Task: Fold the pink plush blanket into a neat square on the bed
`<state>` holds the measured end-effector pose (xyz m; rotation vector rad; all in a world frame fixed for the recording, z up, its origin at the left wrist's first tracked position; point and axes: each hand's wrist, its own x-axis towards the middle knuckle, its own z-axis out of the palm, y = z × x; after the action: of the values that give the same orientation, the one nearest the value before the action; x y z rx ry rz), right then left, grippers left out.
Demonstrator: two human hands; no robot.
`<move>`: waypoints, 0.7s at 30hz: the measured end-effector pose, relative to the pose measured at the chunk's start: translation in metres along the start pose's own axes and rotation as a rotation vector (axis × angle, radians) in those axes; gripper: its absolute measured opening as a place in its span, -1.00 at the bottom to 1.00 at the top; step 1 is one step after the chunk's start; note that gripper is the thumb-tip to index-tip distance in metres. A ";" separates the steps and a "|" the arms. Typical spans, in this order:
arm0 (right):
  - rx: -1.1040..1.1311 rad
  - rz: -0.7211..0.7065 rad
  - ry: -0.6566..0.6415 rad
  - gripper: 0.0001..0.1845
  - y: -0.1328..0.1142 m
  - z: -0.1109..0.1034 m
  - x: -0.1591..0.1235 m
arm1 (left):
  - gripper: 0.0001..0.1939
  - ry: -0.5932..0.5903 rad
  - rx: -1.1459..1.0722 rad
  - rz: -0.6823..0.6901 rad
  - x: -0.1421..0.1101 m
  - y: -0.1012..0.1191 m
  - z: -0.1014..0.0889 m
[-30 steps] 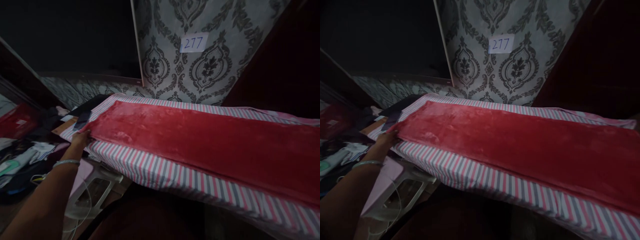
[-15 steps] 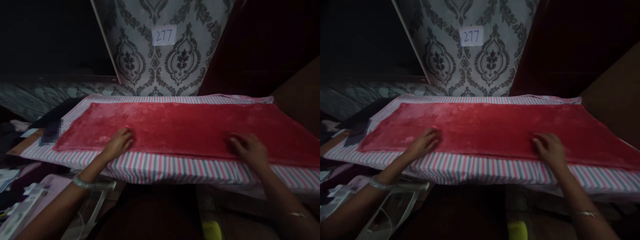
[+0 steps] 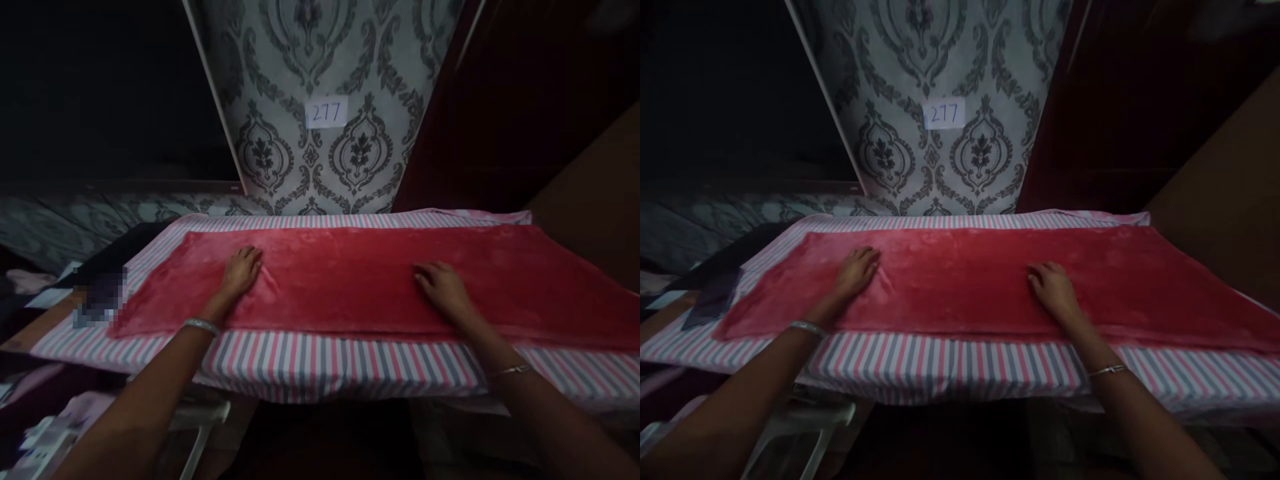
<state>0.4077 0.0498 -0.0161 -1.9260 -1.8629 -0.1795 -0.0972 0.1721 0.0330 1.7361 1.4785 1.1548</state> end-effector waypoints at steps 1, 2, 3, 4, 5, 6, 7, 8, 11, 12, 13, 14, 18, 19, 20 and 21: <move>0.001 -0.006 0.006 -0.60 -0.006 0.003 0.007 | -0.77 0.006 -0.077 -0.026 0.009 0.002 0.002; 0.002 -0.005 0.015 -0.60 -0.011 0.007 0.016 | -0.79 0.011 -0.131 -0.044 0.019 0.005 0.005; 0.001 0.001 0.026 -0.59 -0.013 0.011 0.025 | -0.80 0.014 -0.161 -0.052 0.029 0.007 0.007; 0.000 0.010 0.038 -0.59 -0.013 0.015 0.035 | -0.82 0.016 -0.173 -0.052 0.039 0.009 0.010; -0.003 0.022 0.051 -0.58 -0.012 0.019 0.045 | -0.83 0.018 -0.182 -0.051 0.049 0.011 0.013; -0.008 0.038 0.064 -0.57 -0.010 0.023 0.054 | -0.84 0.018 -0.197 -0.056 0.059 0.012 0.016; -0.016 0.054 0.069 -0.56 -0.007 0.027 0.063 | -0.83 0.016 -0.215 -0.063 0.067 0.013 0.020; -0.025 0.067 0.064 -0.55 -0.005 0.031 0.072 | -0.83 0.014 -0.236 -0.073 0.075 0.013 0.024; -0.053 0.091 0.013 -0.52 -0.001 0.039 0.096 | -0.88 0.023 -0.302 -0.109 0.095 0.010 0.036; -0.060 0.093 -0.008 -0.52 -0.001 0.040 0.103 | -0.94 0.031 -0.320 -0.122 0.102 0.008 0.040; -0.068 0.097 -0.027 -0.52 -0.001 0.041 0.110 | -0.95 0.039 -0.334 -0.134 0.107 0.007 0.044; -0.075 0.101 -0.043 -0.52 -0.001 0.042 0.117 | -0.86 0.047 -0.343 -0.145 0.113 0.005 0.047; -0.111 0.133 -0.099 -0.54 -0.001 0.045 0.141 | -0.63 0.062 -0.342 -0.175 0.133 0.001 0.062; -0.119 0.143 -0.111 -0.54 0.000 0.045 0.147 | -0.63 0.063 -0.332 -0.176 0.137 0.001 0.065; -0.126 0.154 -0.122 -0.56 0.002 0.045 0.152 | -0.64 0.062 -0.318 -0.174 0.140 0.001 0.067; -0.132 0.164 -0.132 -0.59 0.003 0.044 0.158 | -0.64 0.062 -0.300 -0.168 0.143 0.001 0.069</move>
<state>0.4138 0.2117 0.0065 -2.2193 -1.8035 -0.1286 -0.0344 0.3174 0.0368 1.3597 1.3763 1.2759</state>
